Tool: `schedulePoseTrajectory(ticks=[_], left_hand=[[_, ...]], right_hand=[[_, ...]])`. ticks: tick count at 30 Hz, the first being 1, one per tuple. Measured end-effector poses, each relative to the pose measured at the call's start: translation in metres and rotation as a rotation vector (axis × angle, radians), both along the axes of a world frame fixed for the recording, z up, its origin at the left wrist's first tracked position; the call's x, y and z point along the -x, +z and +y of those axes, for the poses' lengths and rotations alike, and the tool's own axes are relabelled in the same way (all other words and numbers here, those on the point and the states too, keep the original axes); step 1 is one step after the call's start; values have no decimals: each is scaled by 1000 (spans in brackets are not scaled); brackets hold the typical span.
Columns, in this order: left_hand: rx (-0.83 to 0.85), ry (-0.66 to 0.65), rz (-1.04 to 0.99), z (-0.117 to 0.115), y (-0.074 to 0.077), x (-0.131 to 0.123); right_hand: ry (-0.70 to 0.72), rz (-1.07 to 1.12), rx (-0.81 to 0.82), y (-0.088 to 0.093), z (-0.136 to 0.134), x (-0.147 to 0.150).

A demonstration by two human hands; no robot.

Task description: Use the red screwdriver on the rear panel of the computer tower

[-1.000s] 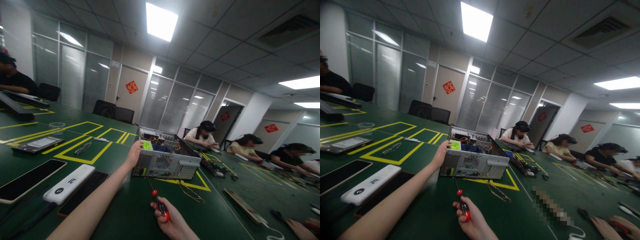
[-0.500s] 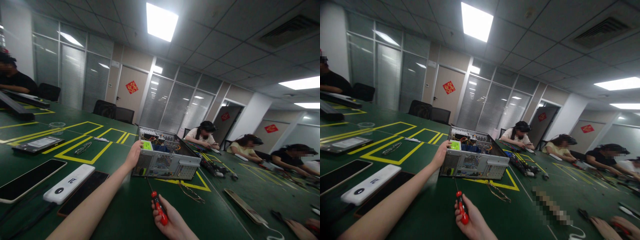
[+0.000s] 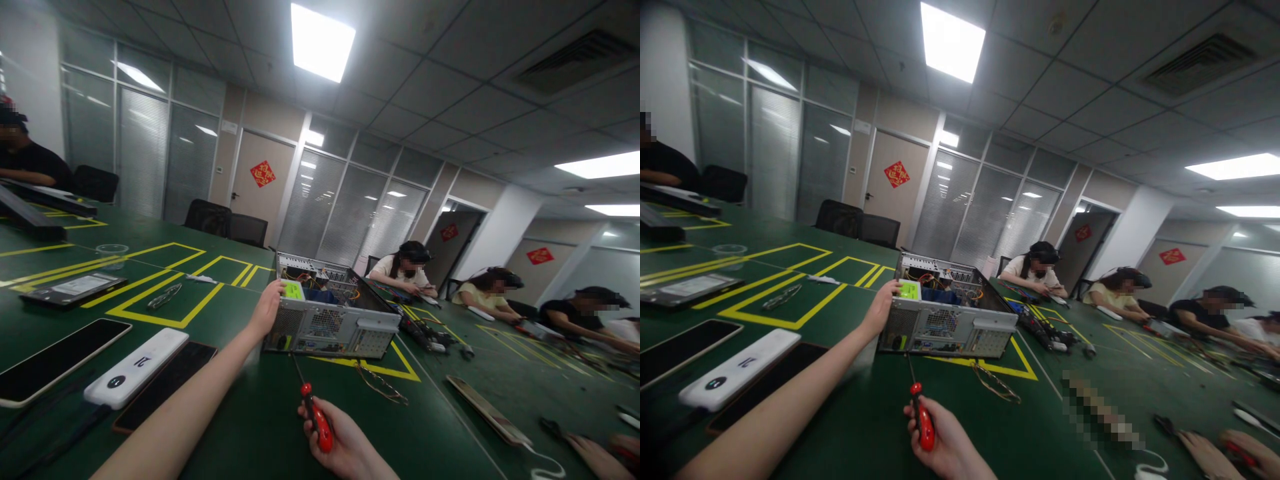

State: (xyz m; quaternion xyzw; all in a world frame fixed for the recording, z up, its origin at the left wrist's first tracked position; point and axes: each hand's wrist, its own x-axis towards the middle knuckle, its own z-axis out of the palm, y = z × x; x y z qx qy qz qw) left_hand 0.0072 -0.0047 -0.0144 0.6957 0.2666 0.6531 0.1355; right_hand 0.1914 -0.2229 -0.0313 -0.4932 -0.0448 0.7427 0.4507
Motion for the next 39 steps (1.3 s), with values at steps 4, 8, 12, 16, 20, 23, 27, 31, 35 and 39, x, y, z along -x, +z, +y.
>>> schedulePoseTrajectory(ticks=[4,8,12,16,20,23,27,31,35,39], left_hand=[[3,3,0,1,-1,0],[2,0,-11,1,-1,0],[-3,-6,-17,1,-2,0],[-10,-6,-19,3,-3,-1],[-3,-4,-23,4,-3,-1],[8,-6,-16,3,-3,-1],[11,-7,-10,2,-2,0],[11,-4,2,1,-1,0],[7,-2,3,0,0,0],[7,-2,2,0,0,0]], right_hand=[[5,-8,7,-1,0,0],[-15,92,-13,4,-1,0],[-15,158,-1,8,-1,0],[13,150,-18,10,-4,-2],[115,31,-180,23,-11,-6],[48,-232,-508,36,-13,-11],[-48,-455,-646,41,-7,-17],[-70,-535,-631,37,-2,-20],[-30,-552,-622,37,0,-19],[-51,-589,-610,38,4,-18]])
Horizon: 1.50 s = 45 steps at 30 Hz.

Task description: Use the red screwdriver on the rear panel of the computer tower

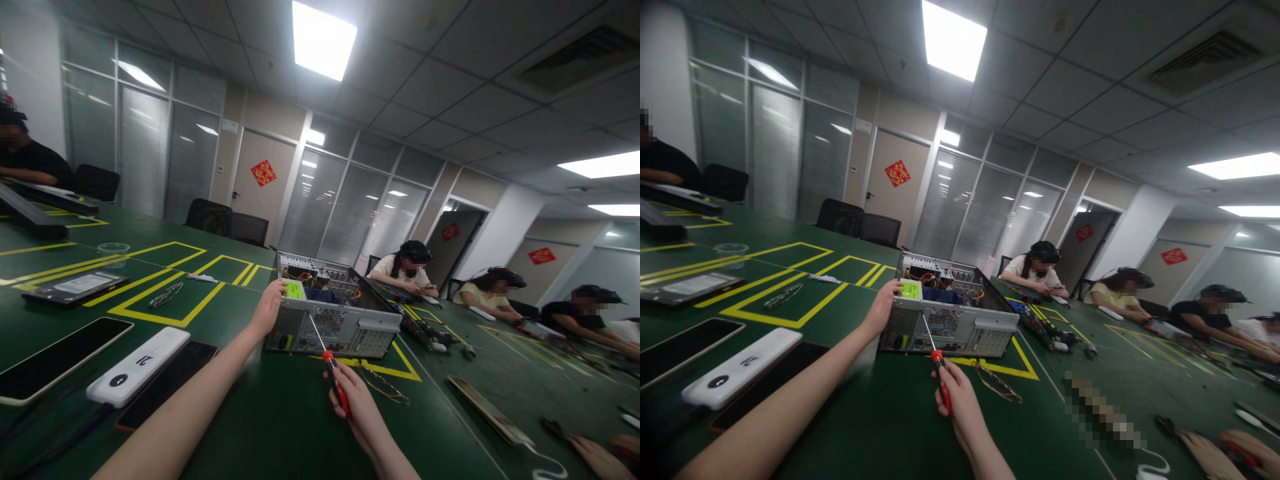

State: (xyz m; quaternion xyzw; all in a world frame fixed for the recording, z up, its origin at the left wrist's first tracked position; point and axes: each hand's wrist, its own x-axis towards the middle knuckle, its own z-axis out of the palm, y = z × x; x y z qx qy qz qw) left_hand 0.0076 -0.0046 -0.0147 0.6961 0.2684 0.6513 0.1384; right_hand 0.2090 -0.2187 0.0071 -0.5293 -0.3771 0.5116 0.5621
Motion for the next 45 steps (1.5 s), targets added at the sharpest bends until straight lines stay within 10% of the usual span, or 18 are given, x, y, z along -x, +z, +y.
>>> schedulePoseTrajectory(ticks=[26,45], left_hand=[[-30,20,-16,2,-2,-1],[-34,-10,-28,6,-4,-1]], right_hand=[[618,683,239,15,11,-18],[667,465,47,29,-8,-10]])
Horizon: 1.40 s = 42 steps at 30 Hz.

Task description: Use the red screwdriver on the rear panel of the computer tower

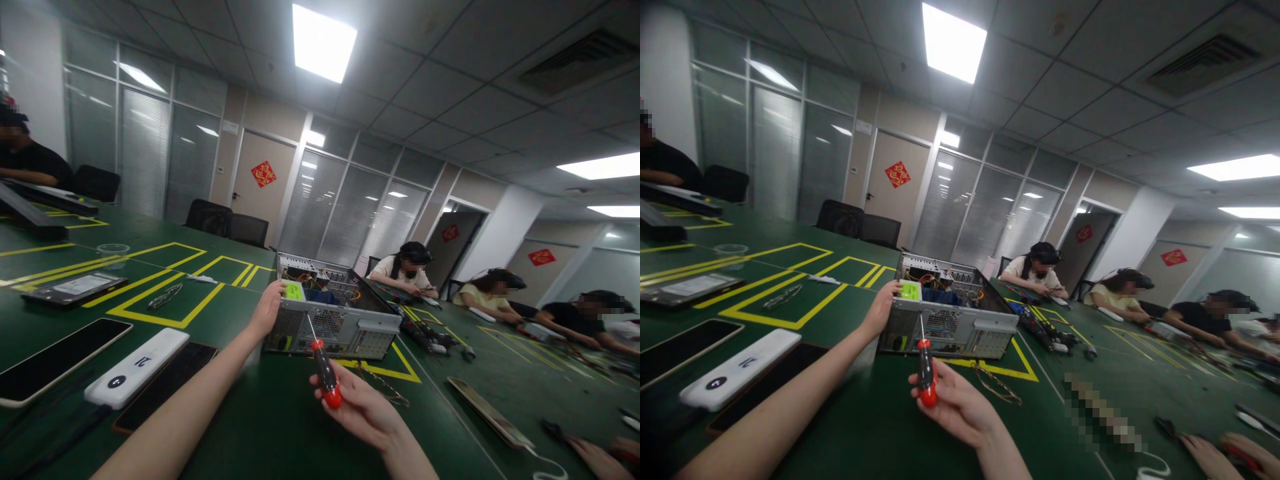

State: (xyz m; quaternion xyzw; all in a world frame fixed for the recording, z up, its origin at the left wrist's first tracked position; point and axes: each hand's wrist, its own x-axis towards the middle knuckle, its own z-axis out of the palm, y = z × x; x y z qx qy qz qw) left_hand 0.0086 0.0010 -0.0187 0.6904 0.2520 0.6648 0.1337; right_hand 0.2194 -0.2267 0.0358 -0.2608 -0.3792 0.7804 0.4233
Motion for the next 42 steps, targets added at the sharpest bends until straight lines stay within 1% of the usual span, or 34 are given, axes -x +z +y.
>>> schedulePoseTrajectory(ticks=[5,8,10,15,19,22,24,27,31,34,37,40,42], left_hand=[[-1,9,5,-1,1,0],[14,14,10,-2,1,0],[18,11,12,-3,1,0],[19,13,0,-3,1,0],[4,12,7,-2,0,0],[-1,15,-7,0,-1,-1],[-6,16,-11,1,-2,-1],[-12,19,-12,2,-3,-2],[-6,22,-8,2,-3,-2],[5,25,-14,1,-3,-2],[-3,16,-18,0,-3,-2],[5,13,-10,-1,-2,-1],[11,12,-5,-1,-2,-1]], right_hand=[[-70,71,54,-12,4,3],[-49,100,143,-18,6,0],[-21,89,181,-19,5,-2],[-18,21,193,-16,0,5],[72,26,224,-13,-3,11],[150,-7,169,-12,-2,12],[165,-43,131,-12,-1,12],[150,-67,94,-15,1,12],[86,-37,83,-24,4,10],[48,50,135,-28,7,6],[40,108,216,-28,8,4],[3,96,279,-27,6,3],[-31,72,293,-25,4,5]])
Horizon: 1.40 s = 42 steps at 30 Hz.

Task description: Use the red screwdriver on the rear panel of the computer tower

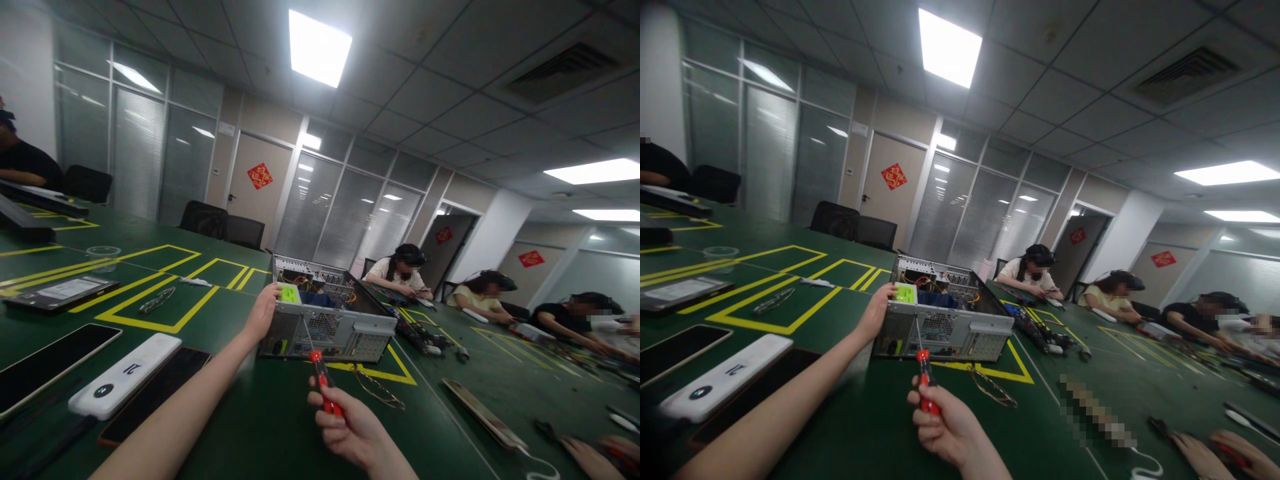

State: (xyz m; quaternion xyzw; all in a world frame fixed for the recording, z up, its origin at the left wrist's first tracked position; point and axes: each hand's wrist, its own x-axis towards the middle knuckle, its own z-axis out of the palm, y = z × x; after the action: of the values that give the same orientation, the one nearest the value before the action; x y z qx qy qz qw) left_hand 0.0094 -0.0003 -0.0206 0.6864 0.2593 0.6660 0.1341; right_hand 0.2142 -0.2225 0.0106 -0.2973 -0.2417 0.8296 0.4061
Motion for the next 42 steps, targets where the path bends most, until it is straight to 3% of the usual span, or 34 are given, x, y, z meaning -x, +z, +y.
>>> schedulePoseTrajectory(ticks=[4,11,15,21,24,30,36,42], left_hand=[[0,0,-7,-1,1,0],[0,-1,-5,-2,2,-1],[1,-1,-9,0,1,-1],[3,0,-7,0,0,0],[2,3,-8,0,1,0],[-5,-7,-7,-2,2,1],[-11,-2,3,-2,3,1],[-22,9,2,0,1,0]], right_hand=[[54,-31,-17,4,-5,6],[164,-121,-185,7,-5,13],[115,-115,-212,-1,-2,13],[28,49,-61,-6,3,3],[-3,31,-1,-5,3,1],[11,5,-33,8,-7,12],[93,-81,-175,16,-9,15],[-42,-73,-173,7,-5,9]])
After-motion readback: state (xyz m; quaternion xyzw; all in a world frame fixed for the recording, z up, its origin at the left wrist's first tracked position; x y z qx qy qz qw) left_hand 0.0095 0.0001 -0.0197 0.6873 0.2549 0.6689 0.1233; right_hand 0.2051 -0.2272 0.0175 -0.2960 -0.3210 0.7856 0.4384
